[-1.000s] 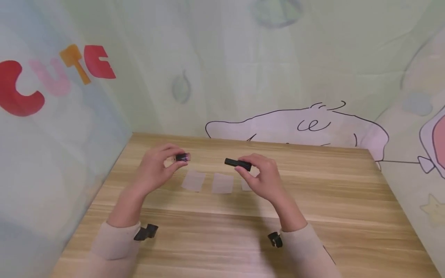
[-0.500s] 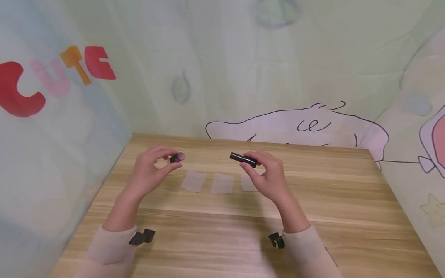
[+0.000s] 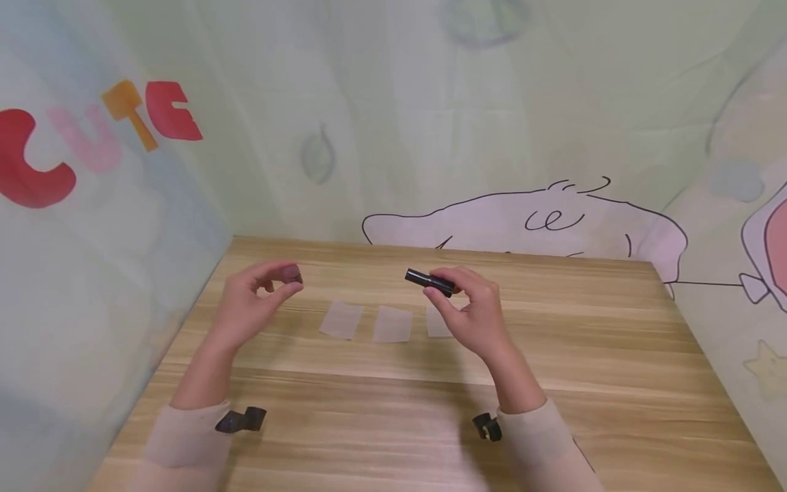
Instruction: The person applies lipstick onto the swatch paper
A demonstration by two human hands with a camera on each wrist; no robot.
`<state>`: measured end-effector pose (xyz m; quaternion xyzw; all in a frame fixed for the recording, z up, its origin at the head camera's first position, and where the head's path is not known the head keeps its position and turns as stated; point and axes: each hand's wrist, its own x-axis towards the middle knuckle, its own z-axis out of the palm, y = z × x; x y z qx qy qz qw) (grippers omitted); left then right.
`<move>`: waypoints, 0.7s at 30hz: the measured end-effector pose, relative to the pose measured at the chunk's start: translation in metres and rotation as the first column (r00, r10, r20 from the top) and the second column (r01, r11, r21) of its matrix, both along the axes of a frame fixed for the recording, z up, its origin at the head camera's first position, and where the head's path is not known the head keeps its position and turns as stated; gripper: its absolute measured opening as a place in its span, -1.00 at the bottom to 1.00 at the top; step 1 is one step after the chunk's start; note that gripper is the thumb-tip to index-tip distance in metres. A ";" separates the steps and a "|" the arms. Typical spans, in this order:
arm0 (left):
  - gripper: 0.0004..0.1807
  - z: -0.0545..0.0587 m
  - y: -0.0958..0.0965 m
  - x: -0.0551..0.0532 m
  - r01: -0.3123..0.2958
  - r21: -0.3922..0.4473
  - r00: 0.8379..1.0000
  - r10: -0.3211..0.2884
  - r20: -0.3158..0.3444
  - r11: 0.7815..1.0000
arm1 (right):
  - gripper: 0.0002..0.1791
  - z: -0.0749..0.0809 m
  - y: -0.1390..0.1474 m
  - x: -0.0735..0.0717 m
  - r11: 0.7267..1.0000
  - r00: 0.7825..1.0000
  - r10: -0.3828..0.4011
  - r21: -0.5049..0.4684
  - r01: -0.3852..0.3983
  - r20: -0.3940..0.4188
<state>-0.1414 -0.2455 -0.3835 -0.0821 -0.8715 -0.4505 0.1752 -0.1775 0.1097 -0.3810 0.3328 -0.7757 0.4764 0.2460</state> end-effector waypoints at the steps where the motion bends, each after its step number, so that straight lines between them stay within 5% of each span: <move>1: -0.67 -0.001 -0.002 -0.001 -0.005 -0.004 1.000 0.005 0.010 1.000 | -0.70 0.000 0.000 0.000 1.000 1.000 -0.002 0.000 0.002 0.000; 8: -0.70 -0.022 -0.018 -0.010 0.016 0.000 0.992 -0.016 0.129 1.000 | -0.70 -0.003 -0.001 0.000 1.000 1.000 -0.004 0.006 0.004 0.010; 21: -0.75 -0.073 -0.040 -0.026 0.053 -0.094 0.933 -0.015 0.360 0.994 | -0.71 -0.012 0.001 0.001 0.999 0.999 -0.032 0.029 0.032 0.032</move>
